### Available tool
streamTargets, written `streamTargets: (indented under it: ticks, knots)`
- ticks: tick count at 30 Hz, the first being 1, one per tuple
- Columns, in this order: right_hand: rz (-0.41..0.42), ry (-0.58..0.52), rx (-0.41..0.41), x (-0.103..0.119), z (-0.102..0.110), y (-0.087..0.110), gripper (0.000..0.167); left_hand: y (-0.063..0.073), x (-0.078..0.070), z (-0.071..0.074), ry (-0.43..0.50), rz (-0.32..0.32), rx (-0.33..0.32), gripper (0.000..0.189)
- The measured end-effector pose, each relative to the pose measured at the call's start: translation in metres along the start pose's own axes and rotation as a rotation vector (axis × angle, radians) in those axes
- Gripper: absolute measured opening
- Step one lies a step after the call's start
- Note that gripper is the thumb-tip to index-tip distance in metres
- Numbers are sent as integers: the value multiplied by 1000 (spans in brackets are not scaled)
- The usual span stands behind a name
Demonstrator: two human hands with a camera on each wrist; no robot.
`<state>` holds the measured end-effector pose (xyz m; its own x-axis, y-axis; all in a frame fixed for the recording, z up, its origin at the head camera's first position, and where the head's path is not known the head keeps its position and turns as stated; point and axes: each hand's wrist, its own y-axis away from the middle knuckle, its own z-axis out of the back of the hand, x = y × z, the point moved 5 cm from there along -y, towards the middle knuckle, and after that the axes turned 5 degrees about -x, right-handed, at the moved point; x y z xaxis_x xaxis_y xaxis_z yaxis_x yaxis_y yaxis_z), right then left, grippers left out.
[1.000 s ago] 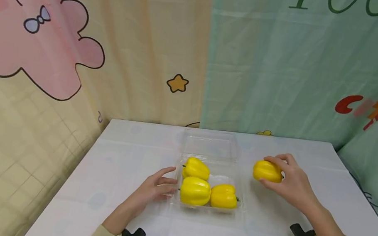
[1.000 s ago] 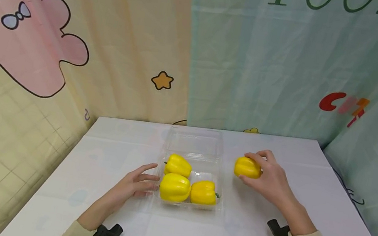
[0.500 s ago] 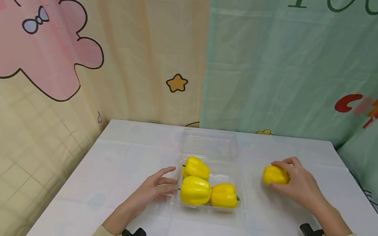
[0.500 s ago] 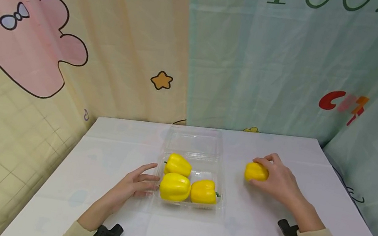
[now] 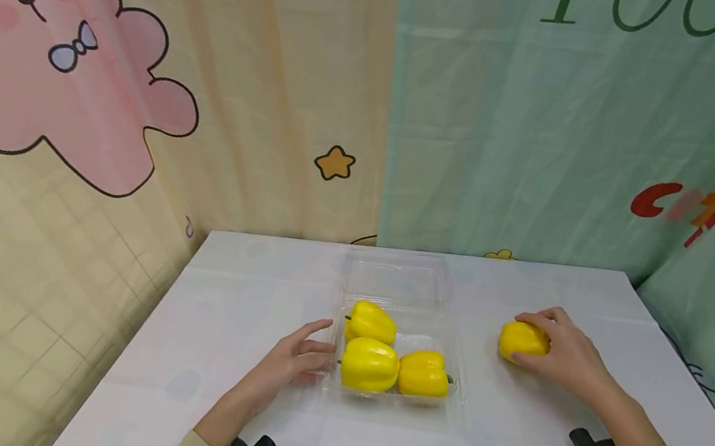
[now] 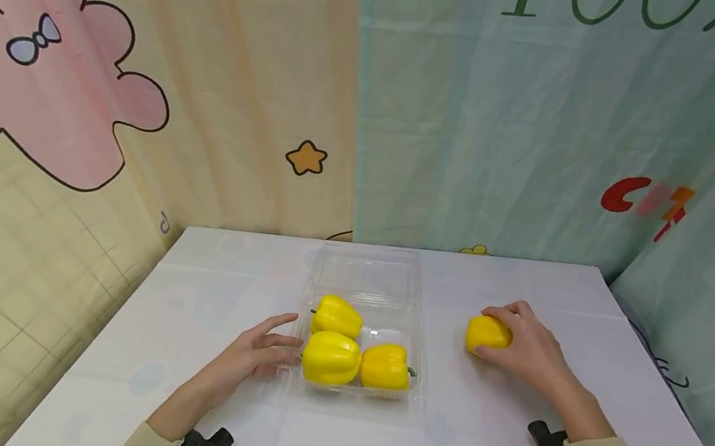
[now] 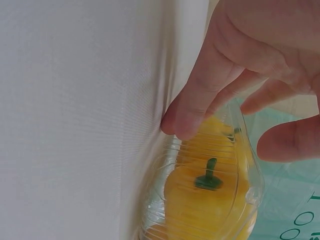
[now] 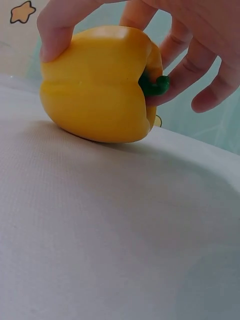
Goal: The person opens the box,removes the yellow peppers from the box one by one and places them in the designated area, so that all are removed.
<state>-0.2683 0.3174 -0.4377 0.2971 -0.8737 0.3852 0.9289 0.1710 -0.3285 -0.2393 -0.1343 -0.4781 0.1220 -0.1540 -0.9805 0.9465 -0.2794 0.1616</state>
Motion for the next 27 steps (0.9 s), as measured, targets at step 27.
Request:
streamTargets:
  ticks: [27]
  knots:
    - [-57, -72, 109, -10, -5, 4, 78, 4, -2, 1, 13, -32, 18, 62]
